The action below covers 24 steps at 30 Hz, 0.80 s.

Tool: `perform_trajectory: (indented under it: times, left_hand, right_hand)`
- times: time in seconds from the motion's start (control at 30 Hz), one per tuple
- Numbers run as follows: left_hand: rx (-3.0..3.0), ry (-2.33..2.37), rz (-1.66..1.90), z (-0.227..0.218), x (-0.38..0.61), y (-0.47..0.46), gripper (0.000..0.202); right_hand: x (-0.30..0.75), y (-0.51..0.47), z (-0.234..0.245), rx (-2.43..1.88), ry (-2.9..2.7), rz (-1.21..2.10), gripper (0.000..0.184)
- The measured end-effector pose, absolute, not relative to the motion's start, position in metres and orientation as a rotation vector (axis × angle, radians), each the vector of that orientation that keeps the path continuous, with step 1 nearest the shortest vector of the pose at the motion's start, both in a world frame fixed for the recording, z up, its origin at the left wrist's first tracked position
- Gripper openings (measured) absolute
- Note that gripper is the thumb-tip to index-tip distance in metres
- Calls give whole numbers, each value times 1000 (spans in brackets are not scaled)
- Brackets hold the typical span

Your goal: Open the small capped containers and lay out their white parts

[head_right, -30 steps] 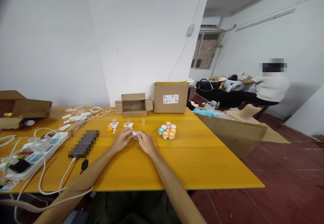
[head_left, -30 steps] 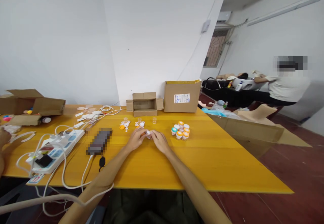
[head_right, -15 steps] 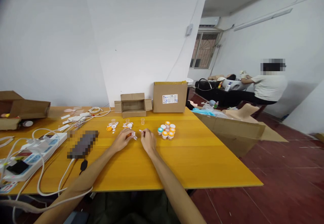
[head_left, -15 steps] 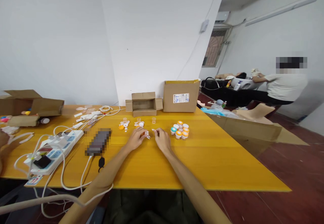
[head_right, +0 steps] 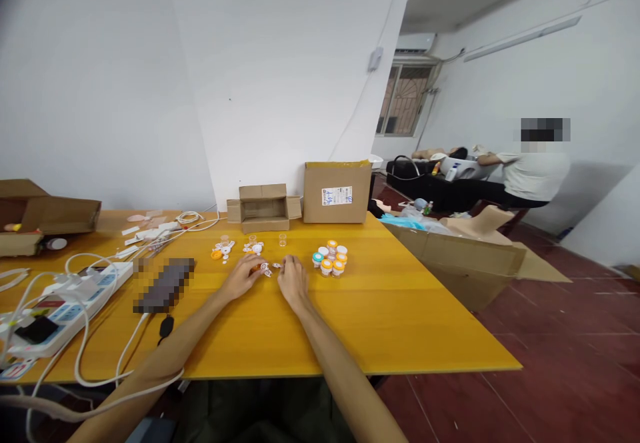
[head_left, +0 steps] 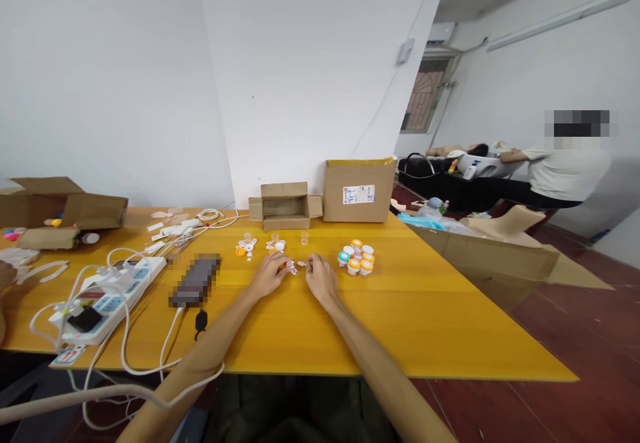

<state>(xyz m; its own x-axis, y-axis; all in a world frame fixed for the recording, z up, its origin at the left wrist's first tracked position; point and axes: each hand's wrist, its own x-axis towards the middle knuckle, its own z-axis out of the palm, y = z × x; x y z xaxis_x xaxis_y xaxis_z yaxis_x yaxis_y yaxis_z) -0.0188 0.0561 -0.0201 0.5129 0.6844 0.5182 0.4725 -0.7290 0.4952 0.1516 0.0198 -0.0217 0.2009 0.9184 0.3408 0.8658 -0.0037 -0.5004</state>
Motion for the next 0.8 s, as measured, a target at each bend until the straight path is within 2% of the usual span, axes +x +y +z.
perform_trajectory:
  times: [0.3,0.8]
  left_hand:
    - [2487,980,1038,-21,-19,55,16]
    - [2504,1026,1035,-25,-20,56,17]
  right_hand:
    - [155,30,-36,-1473,-1816,16,33]
    - [154,31,-42,-1217,-1932,10,30]
